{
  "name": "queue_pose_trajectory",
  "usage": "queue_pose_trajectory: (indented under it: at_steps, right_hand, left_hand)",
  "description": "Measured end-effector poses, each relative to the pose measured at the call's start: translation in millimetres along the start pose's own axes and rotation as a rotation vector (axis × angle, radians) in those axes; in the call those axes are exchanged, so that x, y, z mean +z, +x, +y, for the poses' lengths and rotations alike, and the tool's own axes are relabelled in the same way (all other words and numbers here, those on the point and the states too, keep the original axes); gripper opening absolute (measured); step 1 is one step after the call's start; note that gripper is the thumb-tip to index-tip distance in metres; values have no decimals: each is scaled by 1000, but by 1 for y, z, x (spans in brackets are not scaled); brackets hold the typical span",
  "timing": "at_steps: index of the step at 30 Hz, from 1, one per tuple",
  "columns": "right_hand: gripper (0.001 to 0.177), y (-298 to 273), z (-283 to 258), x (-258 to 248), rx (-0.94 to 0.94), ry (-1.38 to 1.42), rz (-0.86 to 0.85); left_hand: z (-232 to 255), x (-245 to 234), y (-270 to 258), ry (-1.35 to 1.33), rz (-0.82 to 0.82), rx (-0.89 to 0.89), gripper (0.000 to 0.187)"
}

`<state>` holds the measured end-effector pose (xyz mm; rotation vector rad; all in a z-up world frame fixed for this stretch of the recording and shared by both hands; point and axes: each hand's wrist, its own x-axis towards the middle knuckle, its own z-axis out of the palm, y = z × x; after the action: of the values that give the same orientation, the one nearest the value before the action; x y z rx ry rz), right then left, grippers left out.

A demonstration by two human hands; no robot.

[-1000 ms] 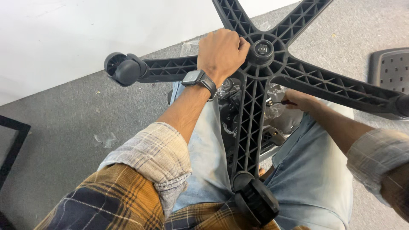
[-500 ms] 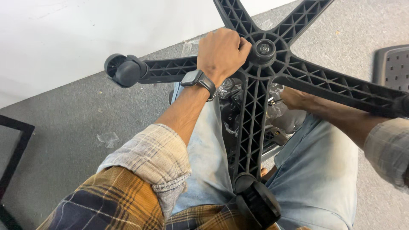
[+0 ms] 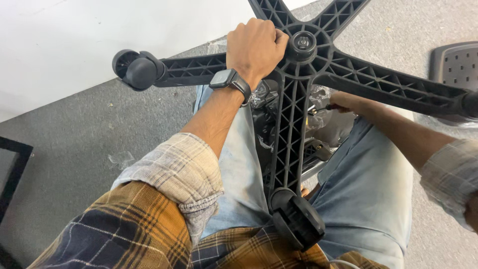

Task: The person assembles the base of an office chair by attaching the five-star base to the central gas lift mechanism. They use a screwdriver to tighten the bolts securing the base to the lift, ensuring the connection is firm.

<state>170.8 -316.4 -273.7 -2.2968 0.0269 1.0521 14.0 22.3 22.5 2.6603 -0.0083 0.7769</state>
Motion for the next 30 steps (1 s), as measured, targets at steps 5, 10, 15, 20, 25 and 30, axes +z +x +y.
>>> queue_pose_trajectory:
  at_steps: [5, 10, 15, 20, 25, 30]
  right_hand:
    - [16, 25, 42, -22, -548, -103, -109]
    - [25, 3, 9, -2, 163, 17, -40]
    - [18, -83, -55, 8, -293, -784, 235]
    - [17, -132, -86, 14, -302, -865, 262]
    - [26, -89, -49, 3, -62, -451, 257]
    - [30, -38, -12, -9, -156, -242, 148]
  left_hand:
    - [0, 1, -1, 16, 7, -6, 38]
    - [-1, 3, 1, 4, 29, -15, 37]
    - [-1, 5, 0, 22, 63, 10, 36]
    - [-1, 3, 0, 29, 26, -9, 37]
    - [-1, 4, 1, 49, 47, 2, 39]
    - [-1, 2, 0, 34, -48, -40, 41]
